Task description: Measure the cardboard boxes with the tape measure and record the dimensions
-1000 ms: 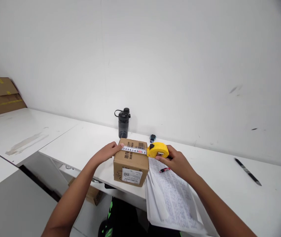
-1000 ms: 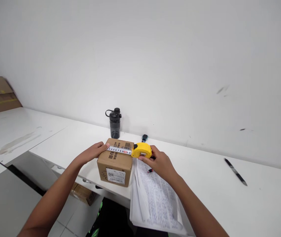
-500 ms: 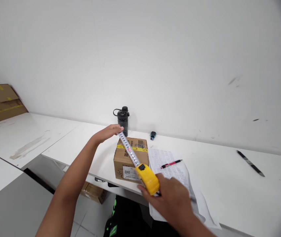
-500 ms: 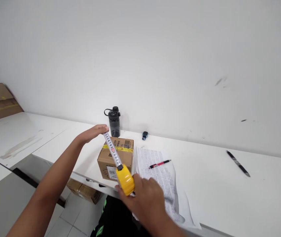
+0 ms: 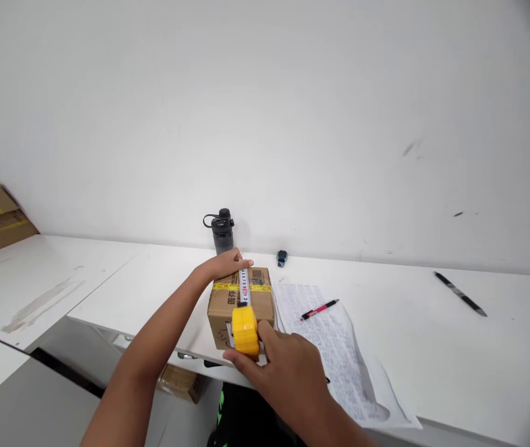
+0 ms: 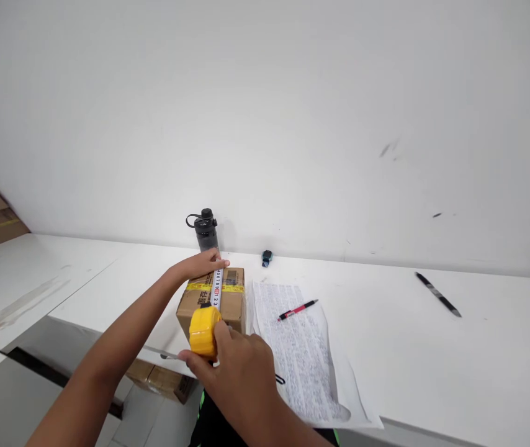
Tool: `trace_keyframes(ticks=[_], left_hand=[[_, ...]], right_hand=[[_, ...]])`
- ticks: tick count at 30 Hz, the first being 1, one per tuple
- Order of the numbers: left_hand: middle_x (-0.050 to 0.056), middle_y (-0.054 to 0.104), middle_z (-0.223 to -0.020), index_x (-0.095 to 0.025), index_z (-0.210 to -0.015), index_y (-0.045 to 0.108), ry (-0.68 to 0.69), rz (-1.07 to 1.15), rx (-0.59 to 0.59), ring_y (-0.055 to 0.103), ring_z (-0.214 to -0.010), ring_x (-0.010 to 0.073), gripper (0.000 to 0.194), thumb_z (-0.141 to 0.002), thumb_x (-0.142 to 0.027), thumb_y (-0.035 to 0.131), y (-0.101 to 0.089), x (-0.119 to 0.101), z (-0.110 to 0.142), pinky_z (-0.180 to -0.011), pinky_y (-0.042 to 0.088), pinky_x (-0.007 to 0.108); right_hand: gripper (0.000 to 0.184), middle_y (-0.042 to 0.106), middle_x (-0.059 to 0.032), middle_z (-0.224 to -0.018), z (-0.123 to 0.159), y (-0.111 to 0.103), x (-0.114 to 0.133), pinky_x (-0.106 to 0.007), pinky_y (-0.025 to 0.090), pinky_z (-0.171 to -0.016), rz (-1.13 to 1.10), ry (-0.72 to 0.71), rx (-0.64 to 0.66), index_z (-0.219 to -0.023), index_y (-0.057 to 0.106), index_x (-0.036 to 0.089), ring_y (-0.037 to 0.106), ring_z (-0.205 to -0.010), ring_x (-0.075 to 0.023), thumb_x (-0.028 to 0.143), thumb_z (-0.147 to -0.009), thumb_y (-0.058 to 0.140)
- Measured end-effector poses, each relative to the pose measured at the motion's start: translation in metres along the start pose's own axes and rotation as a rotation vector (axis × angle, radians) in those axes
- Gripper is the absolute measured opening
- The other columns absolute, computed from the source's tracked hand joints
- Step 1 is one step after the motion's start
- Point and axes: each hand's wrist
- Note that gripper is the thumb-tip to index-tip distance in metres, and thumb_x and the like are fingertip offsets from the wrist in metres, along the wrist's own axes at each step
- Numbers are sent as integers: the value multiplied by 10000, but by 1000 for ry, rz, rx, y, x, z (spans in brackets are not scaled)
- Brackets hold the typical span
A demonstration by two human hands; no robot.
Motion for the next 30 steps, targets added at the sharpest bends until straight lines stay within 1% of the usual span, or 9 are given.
trace_keyframes(ticks=[5,10,14,19,21,23,25,28,30], left_hand=[[28,614,-821,-215,-835,484,32,-19,-90,546,-716,197,527,-757,-736,504,4,-7,7,-602,358,294],[31,625,-825,-214,-795,510,92,-39,-77,558,-740,201,517,-752,-728,530,7,-18,19,-595,366,289],[31,635,-835,-215,-803,536,102,-88,-126,564,-758,209,478,-781,-693,526,10,-23,24,-616,371,297],[37,642,-898,-205,-797,542,119,-5,-291,573,-819,211,408,-794,-612,574,5,-36,35,-675,396,305],[24,629,-899,-207,-808,526,147,75,-396,575,-843,205,402,-782,-602,597,2,-49,47,-694,409,300],[10,614,-883,-209,-821,513,178,126,-451,575,-847,195,421,-768,-616,608,3,-63,63,-700,418,293],[3,611,-859,-209,-835,520,189,137,-383,575,-813,184,449,-767,-647,593,8,-77,78,-680,425,287],[13,633,-843,-207,-867,567,235,107,-166,586,-776,181,484,-853,-674,440,19,-86,92,-679,451,299],[45,664,-1007,-223,-1017,600,332,70,-70,613,-925,211,532,-926,-641,284,26,-79,95,-802,481,347]], right_hand=[[504,640,-4,-485,-2,3,-1,-280,229,-438,-31,10,15,-704,561,244,596,-408,-215,740,-783,517],[549,640,-12,-494,-3,5,-5,-277,237,-424,-55,18,-4,-711,576,234,585,-397,-200,762,-799,459],[555,616,-10,-471,-4,6,-5,-283,239,-415,-45,31,-25,-729,578,226,583,-388,-205,763,-796,456],[403,632,-21,-496,3,6,-5,-291,287,-415,9,61,-18,-764,567,213,597,-397,-225,609,-821,517],[327,648,-28,-515,7,7,-10,-296,317,-420,23,80,-40,-850,592,191,608,-411,-235,503,-851,494],[337,683,-38,-578,10,9,-17,-296,355,-436,-9,100,-86,-1001,604,154,624,-439,-232,431,-869,465],[405,695,-39,-619,13,11,-27,-292,384,-455,-73,132,-130,-1120,585,127,624,-454,-217,417,-868,457],[447,634,-5,-555,16,12,-41,-283,376,-449,-184,235,-136,-1132,589,132,575,-428,-194,461,-847,483],[449,556,31,-494,16,12,-50,-274,352,-428,-299,334,-92,-1109,594,147,522,-401,-177,493,-835,513]])
Point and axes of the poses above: each hand's wrist, its own z-axis away from the middle knuckle, its own y-axis out of the palm, x = y × z
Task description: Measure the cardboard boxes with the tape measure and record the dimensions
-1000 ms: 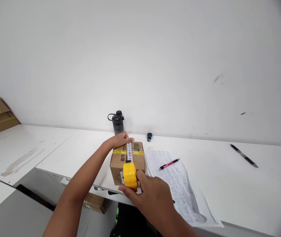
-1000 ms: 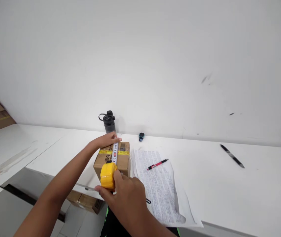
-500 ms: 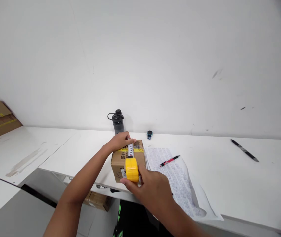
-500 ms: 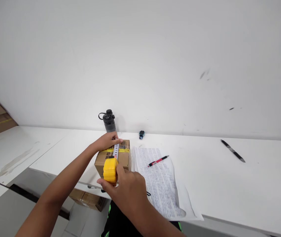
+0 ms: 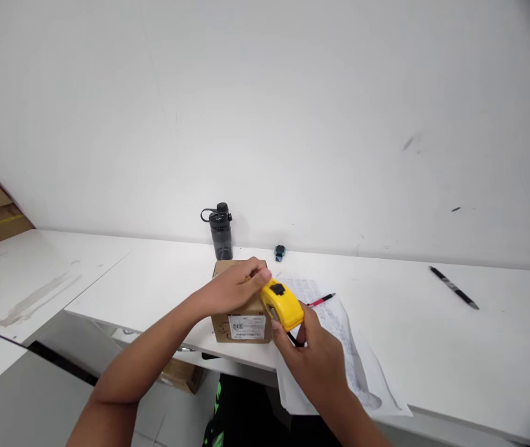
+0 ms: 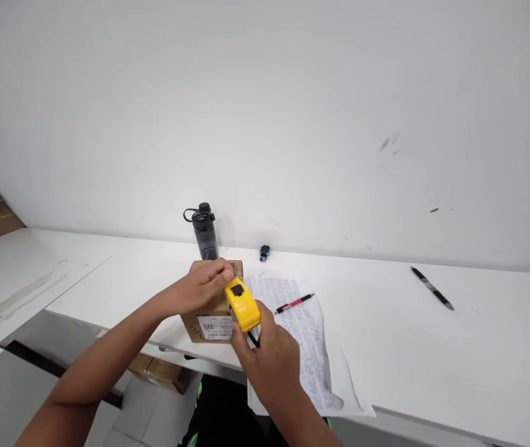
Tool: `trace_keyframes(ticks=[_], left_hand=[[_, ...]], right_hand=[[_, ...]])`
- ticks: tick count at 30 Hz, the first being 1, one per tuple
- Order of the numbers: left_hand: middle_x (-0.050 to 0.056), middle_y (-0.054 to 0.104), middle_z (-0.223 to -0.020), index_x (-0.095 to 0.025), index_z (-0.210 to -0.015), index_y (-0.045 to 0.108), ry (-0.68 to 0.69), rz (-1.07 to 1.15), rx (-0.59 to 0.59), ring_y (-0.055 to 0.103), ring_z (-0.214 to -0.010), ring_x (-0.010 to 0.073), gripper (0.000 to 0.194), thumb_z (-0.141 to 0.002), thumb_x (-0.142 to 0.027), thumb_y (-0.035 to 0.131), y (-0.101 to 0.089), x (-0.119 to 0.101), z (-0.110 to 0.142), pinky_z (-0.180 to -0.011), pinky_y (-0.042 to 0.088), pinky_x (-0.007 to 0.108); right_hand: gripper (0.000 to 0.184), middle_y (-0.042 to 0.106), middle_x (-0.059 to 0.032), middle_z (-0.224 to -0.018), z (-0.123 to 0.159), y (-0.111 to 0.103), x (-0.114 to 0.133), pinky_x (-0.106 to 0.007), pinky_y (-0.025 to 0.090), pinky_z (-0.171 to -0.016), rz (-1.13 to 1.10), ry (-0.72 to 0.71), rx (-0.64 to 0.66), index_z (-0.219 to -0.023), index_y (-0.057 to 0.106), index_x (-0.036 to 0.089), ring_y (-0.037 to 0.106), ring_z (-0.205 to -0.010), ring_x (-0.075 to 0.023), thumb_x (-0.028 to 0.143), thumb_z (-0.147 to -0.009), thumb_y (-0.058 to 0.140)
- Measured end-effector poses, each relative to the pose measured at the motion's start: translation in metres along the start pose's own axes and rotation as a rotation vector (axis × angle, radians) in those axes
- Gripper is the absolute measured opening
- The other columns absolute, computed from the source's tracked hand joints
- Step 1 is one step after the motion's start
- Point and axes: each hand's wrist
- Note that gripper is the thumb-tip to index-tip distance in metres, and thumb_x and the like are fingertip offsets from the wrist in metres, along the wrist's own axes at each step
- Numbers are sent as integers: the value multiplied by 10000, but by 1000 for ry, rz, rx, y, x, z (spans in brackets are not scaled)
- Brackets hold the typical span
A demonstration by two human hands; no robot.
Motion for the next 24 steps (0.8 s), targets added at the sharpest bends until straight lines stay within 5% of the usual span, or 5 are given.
trace_keyframes(ticks=[5,10,13,17,24], left_hand=[[112,265,-1576,-241,-1493,300,64,-269,15,183,-1453,382,1042,-651,-746,649,-11,50,32,-1181,152,549],[67,98,-1623,-318,-1542,71,-93,-52,-207,118,-1480,333,995,-778,-621,632,-13,106,90,-1181,209,509],[127,267,-1573,-262,-1546,-12,-135,261,-360,237,-1452,318,1072,-775,-608,648,22,130,114,-1175,250,472],[135,500,-1429,-266,-1548,41,-146,570,-310,459,-1323,332,1088,-741,-582,700,83,147,118,-1124,342,499],[126,221,-1590,-293,-1536,-44,-119,964,-468,334,-1407,323,1217,-682,-429,812,130,145,109,-1134,328,473]], right_hand=[[453,655,-18,-740,-10,-7,-15,-289,460,-532,-651,264,198,-1141,549,210,610,-605,-188,531,-825,598],[429,680,-76,-964,-26,-13,-19,-373,533,-697,-1273,520,480,-1042,574,219,672,-782,-224,575,-810,630],[416,662,-39,-908,-48,-5,-12,-269,456,-512,-1158,509,545,-1039,551,225,621,-621,-154,533,-792,681],[437,630,15,-835,-85,20,16,-248,407,-505,-759,202,684,-1072,528,246,561,-591,-128,492,-764,717],[479,660,-39,-1033,-103,60,64,-363,462,-742,-147,-301,859,-1273,441,294,620,-903,-243,462,-850,592]])
Point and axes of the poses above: each hand's wrist, its own z-axis away from the middle knuckle, its own y-axis out of the palm, x = y × z
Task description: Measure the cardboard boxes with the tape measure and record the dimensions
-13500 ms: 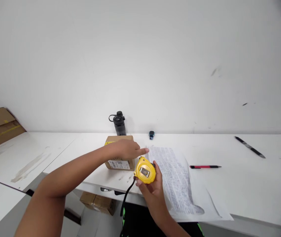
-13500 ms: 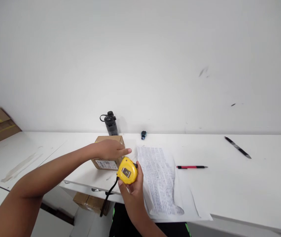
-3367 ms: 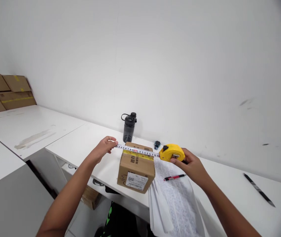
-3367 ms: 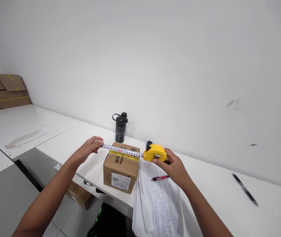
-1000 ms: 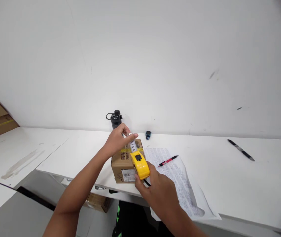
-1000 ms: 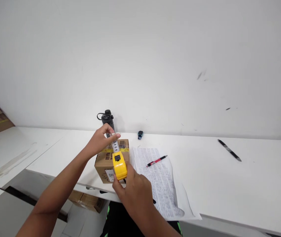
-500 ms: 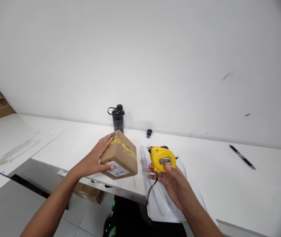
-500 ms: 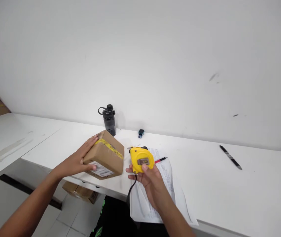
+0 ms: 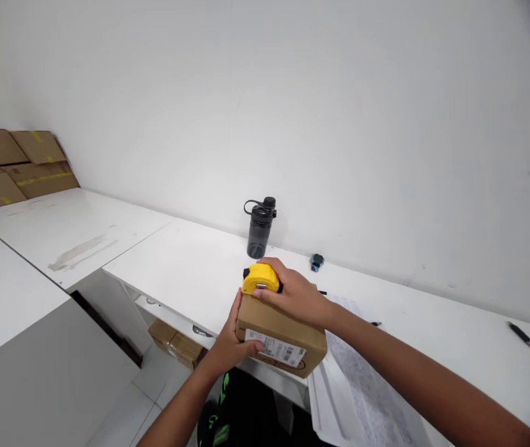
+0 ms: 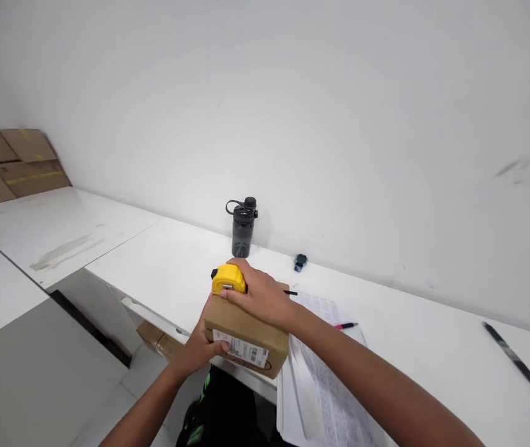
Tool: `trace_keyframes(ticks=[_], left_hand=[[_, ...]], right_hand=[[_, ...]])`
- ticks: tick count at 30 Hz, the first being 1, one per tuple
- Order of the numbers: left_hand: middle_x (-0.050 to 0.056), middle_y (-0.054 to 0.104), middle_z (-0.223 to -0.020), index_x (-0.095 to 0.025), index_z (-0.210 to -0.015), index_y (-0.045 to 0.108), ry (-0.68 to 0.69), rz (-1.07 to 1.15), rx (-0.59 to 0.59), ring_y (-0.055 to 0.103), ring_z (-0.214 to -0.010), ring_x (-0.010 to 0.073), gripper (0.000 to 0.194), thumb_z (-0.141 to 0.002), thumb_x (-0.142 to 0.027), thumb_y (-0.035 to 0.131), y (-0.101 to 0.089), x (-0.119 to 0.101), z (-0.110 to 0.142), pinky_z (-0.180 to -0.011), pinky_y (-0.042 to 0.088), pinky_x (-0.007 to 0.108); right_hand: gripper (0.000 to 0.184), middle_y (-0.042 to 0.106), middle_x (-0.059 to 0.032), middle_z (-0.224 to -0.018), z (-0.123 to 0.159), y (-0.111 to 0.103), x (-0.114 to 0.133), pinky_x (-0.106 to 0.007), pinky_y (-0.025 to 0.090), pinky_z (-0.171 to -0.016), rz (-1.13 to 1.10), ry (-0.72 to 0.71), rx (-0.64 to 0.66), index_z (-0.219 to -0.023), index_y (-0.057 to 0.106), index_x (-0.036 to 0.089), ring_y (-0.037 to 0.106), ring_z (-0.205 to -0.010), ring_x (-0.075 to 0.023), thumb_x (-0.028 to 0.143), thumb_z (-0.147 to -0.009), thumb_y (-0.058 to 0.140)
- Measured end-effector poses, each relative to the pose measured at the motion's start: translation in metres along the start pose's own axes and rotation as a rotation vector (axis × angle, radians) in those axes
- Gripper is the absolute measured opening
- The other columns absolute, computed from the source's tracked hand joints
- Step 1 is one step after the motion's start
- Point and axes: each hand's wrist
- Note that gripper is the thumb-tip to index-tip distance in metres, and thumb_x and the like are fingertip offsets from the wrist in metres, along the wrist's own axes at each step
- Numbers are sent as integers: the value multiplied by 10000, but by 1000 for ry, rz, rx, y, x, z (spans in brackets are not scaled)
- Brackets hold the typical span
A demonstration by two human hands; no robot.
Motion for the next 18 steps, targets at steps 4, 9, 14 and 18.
trace_keyframes(ticks=[4,9,14,18], left_hand=[[93,200,-1602,-301,-1540,36,-24,0,-8,282,-1432,314,1116,-720,-356,791,4,5,5,-1160,282,475],[60,172,-1612,-354,-1532,45,-11,-14,-4,261,-1442,317,1084,-734,-355,778,7,4,8,-1173,250,487],[86,125,-1618,-341,-1528,-65,68,-135,24,190,-1468,301,1129,-755,-415,754,4,-12,3,-1193,193,483],[102,53,-1621,-325,-1526,-96,125,-476,98,140,-1478,316,1255,-668,-471,808,-7,-49,-10,-1193,194,492]], right_hand=[[474,666,-39,-1066,-4,6,2,-363,466,-747,128,-56,56,-1313,414,311,634,-914,-250,460,-882,547],[533,653,-73,-1150,16,-12,-12,-385,495,-755,241,-32,42,-1351,405,301,641,-929,-269,495,-876,549],[524,659,-66,-1108,45,-31,-32,-368,526,-707,135,103,56,-1313,446,305,646,-879,-258,550,-862,555],[516,641,-61,-1152,50,-31,-33,-387,527,-755,70,103,38,-1299,461,319,632,-925,-265,540,-849,582]])
Point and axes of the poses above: each hand's wrist, its own z-axis away from the middle knuckle, its own y-axis out of the palm, x = y × z
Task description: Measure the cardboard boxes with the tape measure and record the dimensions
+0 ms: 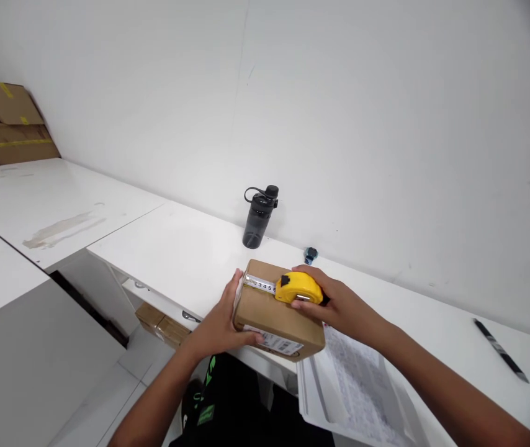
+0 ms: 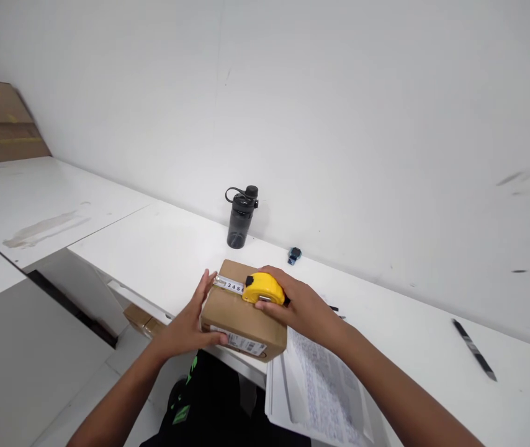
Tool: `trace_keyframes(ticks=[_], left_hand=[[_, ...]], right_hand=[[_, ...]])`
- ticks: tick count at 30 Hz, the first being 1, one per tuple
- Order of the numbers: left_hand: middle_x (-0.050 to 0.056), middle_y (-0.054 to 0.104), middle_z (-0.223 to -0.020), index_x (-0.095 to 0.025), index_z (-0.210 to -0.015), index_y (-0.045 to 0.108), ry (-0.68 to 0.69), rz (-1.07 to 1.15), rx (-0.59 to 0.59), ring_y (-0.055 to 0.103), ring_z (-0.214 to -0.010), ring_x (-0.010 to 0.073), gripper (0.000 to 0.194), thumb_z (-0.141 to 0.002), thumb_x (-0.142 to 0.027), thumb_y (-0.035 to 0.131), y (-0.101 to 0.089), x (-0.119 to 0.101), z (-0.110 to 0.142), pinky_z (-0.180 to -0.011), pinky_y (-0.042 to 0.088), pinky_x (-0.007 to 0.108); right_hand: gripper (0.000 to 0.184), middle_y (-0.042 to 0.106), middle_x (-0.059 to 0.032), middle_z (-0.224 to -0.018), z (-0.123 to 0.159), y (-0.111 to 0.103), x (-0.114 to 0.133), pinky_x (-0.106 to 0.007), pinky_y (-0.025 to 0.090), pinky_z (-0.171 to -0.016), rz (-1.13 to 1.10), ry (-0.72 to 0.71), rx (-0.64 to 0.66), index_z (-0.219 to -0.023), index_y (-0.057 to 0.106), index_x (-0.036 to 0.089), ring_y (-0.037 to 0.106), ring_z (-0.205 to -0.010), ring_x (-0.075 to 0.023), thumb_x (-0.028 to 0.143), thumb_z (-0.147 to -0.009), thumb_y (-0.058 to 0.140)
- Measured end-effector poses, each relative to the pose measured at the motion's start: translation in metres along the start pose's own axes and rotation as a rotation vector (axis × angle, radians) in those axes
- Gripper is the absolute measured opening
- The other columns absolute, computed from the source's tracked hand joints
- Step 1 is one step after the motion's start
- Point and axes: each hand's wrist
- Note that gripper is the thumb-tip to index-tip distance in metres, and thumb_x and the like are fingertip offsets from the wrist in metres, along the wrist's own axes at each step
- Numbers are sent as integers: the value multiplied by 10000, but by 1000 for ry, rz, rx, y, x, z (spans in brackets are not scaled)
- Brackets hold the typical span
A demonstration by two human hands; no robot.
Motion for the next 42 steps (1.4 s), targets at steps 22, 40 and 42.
trace_keyframes(ticks=[22,40,42], left_hand=[[61,220,-1597,-308,-1496,251,-14,-464,16,299,-1433,294,990,-677,-485,779,-19,-22,-16,-1151,332,420],[-11,236,-1590,-362,-1512,188,-53,-608,18,359,-1406,280,1018,-679,-447,766,-19,-30,-17,-1077,423,386],[-10,241,-1589,-359,-1513,190,-55,-614,14,366,-1402,283,1018,-678,-436,766,-19,-30,-17,-1067,433,387]], right_hand=[[499,669,-44,-1023,53,-30,-58,-388,499,-666,-47,107,-126,-1252,488,319,605,-768,-234,513,-815,628],[482,646,-38,-1026,57,-25,-59,-365,465,-641,-9,117,-142,-1251,470,333,581,-761,-227,541,-833,591],[488,644,-38,-1001,57,-24,-60,-369,465,-635,-5,121,-144,-1252,467,330,576,-741,-225,548,-832,587]])
Point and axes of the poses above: each hand's wrist, its own z-axis away from the middle knuckle, its own y-axis out of the palm, x = y × z
